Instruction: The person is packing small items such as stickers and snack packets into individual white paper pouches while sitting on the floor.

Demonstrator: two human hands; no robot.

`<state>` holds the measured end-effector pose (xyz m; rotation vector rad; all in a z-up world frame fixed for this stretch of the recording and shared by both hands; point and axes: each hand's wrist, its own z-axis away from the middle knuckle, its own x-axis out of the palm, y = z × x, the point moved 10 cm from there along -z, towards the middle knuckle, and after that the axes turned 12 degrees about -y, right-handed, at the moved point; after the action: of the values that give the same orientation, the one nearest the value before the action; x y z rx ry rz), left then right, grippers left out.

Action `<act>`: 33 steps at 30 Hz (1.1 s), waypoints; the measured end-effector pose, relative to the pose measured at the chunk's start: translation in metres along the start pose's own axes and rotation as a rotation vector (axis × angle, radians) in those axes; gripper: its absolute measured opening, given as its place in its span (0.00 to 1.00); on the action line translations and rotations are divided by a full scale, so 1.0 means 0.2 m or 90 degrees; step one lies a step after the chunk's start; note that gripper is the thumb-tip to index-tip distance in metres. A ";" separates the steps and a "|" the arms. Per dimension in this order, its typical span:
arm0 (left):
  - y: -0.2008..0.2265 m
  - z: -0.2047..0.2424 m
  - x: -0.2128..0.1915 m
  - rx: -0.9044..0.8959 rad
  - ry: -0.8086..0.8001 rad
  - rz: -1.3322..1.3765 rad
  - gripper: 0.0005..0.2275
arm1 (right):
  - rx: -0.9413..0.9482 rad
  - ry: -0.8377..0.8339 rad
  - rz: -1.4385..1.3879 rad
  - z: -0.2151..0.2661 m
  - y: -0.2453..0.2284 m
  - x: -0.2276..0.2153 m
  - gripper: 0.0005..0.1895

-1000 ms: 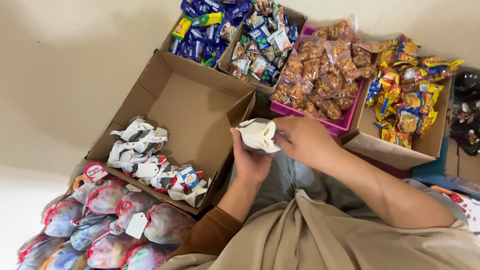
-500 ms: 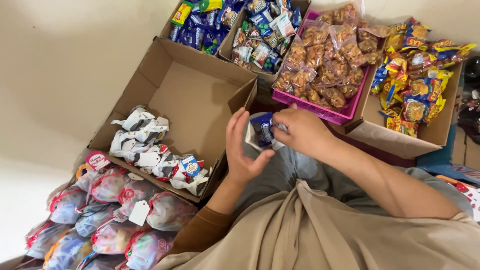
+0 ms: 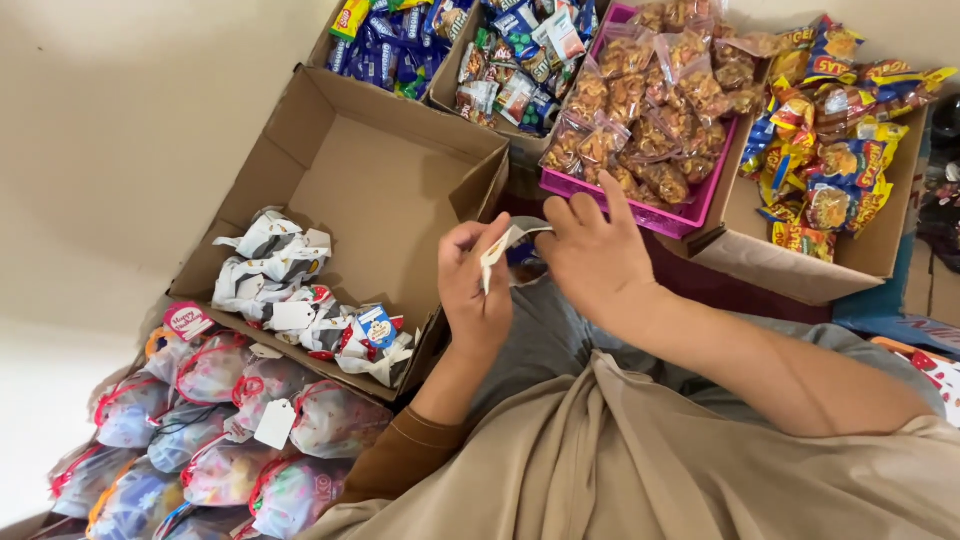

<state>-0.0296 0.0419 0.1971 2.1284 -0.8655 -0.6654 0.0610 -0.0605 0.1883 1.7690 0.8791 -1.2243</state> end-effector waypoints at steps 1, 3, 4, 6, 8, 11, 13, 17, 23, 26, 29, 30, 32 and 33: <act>0.00 -0.01 0.01 -0.004 -0.011 0.016 0.15 | 0.013 -0.025 0.036 -0.01 -0.01 0.02 0.05; -0.02 0.00 0.04 -0.005 -0.033 0.022 0.15 | -0.016 -0.007 0.048 -0.03 -0.08 -0.01 0.02; -0.02 0.00 0.06 -0.006 -0.053 0.028 0.15 | -0.045 0.012 0.061 -0.04 -0.13 -0.03 0.03; -0.09 0.01 0.07 -0.031 -0.053 0.046 0.14 | -0.070 0.025 0.042 -0.06 -0.17 -0.01 0.03; -0.14 0.02 0.06 -0.057 -0.050 0.061 0.14 | -0.098 0.040 0.021 -0.06 -0.18 0.00 0.04; -0.19 0.00 0.00 -0.091 -0.021 0.065 0.15 | -0.119 0.009 -0.080 -0.06 -0.11 -0.01 0.04; -0.18 -0.04 -0.05 -0.086 -0.017 0.034 0.14 | -0.158 -0.026 -0.288 -0.06 -0.04 -0.04 0.19; -0.19 -0.05 -0.04 -0.093 -0.024 0.038 0.15 | -0.230 -0.006 -0.337 0.02 -0.05 0.06 0.18; -0.23 -0.03 -0.03 -0.139 -0.047 0.057 0.17 | -0.245 -0.014 -0.296 0.05 -0.08 0.21 0.28; -0.22 -0.06 -0.03 -0.088 -0.123 0.110 0.21 | -0.254 0.018 -0.327 0.05 -0.04 0.22 0.20; -0.23 -0.02 0.06 -0.122 -0.354 0.348 0.59 | -0.244 0.025 -0.437 0.06 0.00 0.18 0.16; -0.25 -0.01 0.07 -0.140 -0.400 0.316 0.53 | -0.225 0.028 -0.488 0.06 0.02 0.16 0.18; -0.31 0.05 0.09 -0.156 -0.452 0.286 0.48 | -0.198 0.032 -0.537 0.08 0.06 0.15 0.21; -0.37 0.07 0.09 -0.163 -0.448 0.227 0.35 | -0.199 0.050 -0.540 0.09 0.07 0.14 0.20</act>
<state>0.0003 0.0593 0.1265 1.4521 -1.3979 -1.2800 0.0735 -0.0798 0.1603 1.2091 1.8665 -1.4102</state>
